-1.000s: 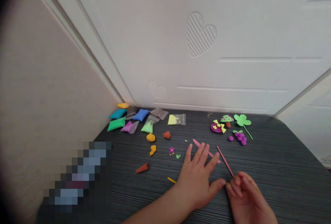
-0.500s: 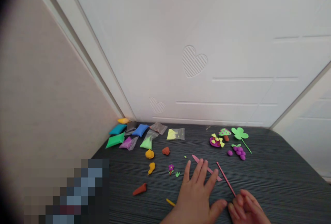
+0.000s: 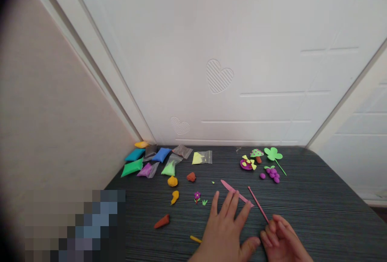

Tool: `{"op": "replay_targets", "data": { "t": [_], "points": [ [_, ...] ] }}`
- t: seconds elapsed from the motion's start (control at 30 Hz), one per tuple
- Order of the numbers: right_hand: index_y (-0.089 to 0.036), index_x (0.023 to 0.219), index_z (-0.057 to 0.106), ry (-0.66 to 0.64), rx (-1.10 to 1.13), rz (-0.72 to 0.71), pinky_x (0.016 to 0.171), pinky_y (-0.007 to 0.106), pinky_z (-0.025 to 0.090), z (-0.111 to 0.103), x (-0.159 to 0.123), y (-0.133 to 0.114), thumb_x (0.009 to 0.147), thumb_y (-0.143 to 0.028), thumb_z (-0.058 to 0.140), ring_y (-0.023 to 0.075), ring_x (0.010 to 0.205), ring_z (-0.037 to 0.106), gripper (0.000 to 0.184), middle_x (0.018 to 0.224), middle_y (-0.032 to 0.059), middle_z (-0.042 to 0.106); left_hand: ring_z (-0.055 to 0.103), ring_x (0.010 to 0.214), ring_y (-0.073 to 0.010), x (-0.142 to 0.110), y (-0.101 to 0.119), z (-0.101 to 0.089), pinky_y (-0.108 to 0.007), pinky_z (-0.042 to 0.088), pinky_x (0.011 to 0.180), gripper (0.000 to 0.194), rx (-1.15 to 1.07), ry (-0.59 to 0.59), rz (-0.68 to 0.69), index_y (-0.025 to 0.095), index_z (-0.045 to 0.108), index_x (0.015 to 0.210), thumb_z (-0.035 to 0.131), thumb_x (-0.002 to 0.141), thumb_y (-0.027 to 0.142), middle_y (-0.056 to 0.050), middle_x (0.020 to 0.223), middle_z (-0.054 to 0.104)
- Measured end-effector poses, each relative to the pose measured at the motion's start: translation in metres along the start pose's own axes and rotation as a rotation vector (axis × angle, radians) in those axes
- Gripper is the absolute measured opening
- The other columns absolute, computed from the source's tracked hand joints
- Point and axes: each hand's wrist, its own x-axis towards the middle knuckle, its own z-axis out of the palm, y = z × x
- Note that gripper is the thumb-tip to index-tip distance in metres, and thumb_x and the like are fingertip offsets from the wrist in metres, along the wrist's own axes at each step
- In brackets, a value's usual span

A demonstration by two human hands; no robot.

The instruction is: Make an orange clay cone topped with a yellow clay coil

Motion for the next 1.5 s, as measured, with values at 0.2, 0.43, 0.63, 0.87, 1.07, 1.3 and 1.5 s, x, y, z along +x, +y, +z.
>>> {"op": "replay_targets", "data": {
  "t": [0.2,0.43,0.63,0.87,1.07,1.3,1.5],
  "points": [
    [-0.017,0.067,0.066,-0.023,0.015,-0.021,0.046,0.021,0.042,0.005,-0.001,0.000,0.039,-0.025,0.084,0.0043,0.046,0.041,0.034,0.055,-0.0028,0.055,0.010,0.143,-0.0227,0.022,0.002,-0.017,-0.057,0.008,0.114,0.062,-0.028,0.054,-0.066,0.030,0.026,0.144,0.024,0.089,0.060,-0.009,0.153,0.023],
    [-0.018,0.067,0.066,0.031,-0.020,0.010,0.047,0.022,0.043,0.003,-0.002,-0.001,0.033,-0.024,0.084,0.0060,0.048,0.043,0.038,0.056,-0.0024,0.055,0.010,0.142,-0.0296,-0.016,0.005,0.005,-0.067,0.010,0.108,0.071,-0.080,-0.120,-0.024,0.031,0.019,0.145,0.027,0.085,0.066,-0.016,0.151,0.019],
    [-0.017,0.067,0.067,0.019,-0.007,-0.005,0.046,0.021,0.042,0.005,-0.003,-0.001,0.034,-0.023,0.084,0.0049,0.048,0.042,0.037,0.057,-0.0021,0.056,0.009,0.143,-0.0228,0.019,0.000,-0.015,-0.058,0.007,0.114,0.065,-0.017,0.035,-0.067,0.030,0.027,0.143,0.020,0.088,0.063,-0.010,0.152,0.022],
    [-0.018,0.068,0.066,-0.010,-0.021,-0.012,0.048,0.022,0.044,0.002,-0.002,0.001,0.039,-0.026,0.083,0.0058,0.048,0.043,0.035,0.056,-0.0032,0.053,0.009,0.143,-0.0247,-0.003,0.000,-0.003,-0.062,0.009,0.112,0.067,-0.050,-0.014,-0.021,0.033,0.020,0.145,0.024,0.086,0.066,-0.010,0.153,0.017],
    [-0.018,0.066,0.063,0.051,-0.041,0.008,0.047,0.022,0.045,0.006,-0.004,-0.001,0.036,-0.025,0.082,0.0054,0.047,0.042,0.036,0.054,-0.0042,0.051,0.009,0.143,-0.0272,-0.014,0.001,0.003,-0.064,0.009,0.110,0.069,-0.087,-0.071,-0.015,0.033,0.019,0.145,0.024,0.085,0.067,-0.012,0.153,0.017],
    [-0.018,0.069,0.064,-0.015,-0.022,-0.022,0.046,0.022,0.044,0.000,0.000,0.000,0.044,-0.023,0.081,0.0052,0.047,0.042,0.030,0.058,-0.0034,0.052,0.007,0.143,-0.0226,0.011,-0.002,-0.014,-0.058,0.007,0.114,0.066,-0.022,0.046,-0.078,0.030,0.022,0.145,0.020,0.087,0.064,-0.010,0.153,0.018],
    [-0.019,0.069,0.066,0.020,-0.077,-0.017,0.047,0.024,0.046,0.003,-0.002,-0.001,0.039,-0.023,0.082,0.0069,0.050,0.043,0.034,0.059,-0.0023,0.054,0.013,0.142,-0.0287,-0.023,-0.001,0.014,-0.065,0.017,0.109,0.069,-0.017,-0.045,0.022,0.033,0.015,0.146,0.025,0.086,0.065,-0.013,0.152,0.018]
  ]
}}
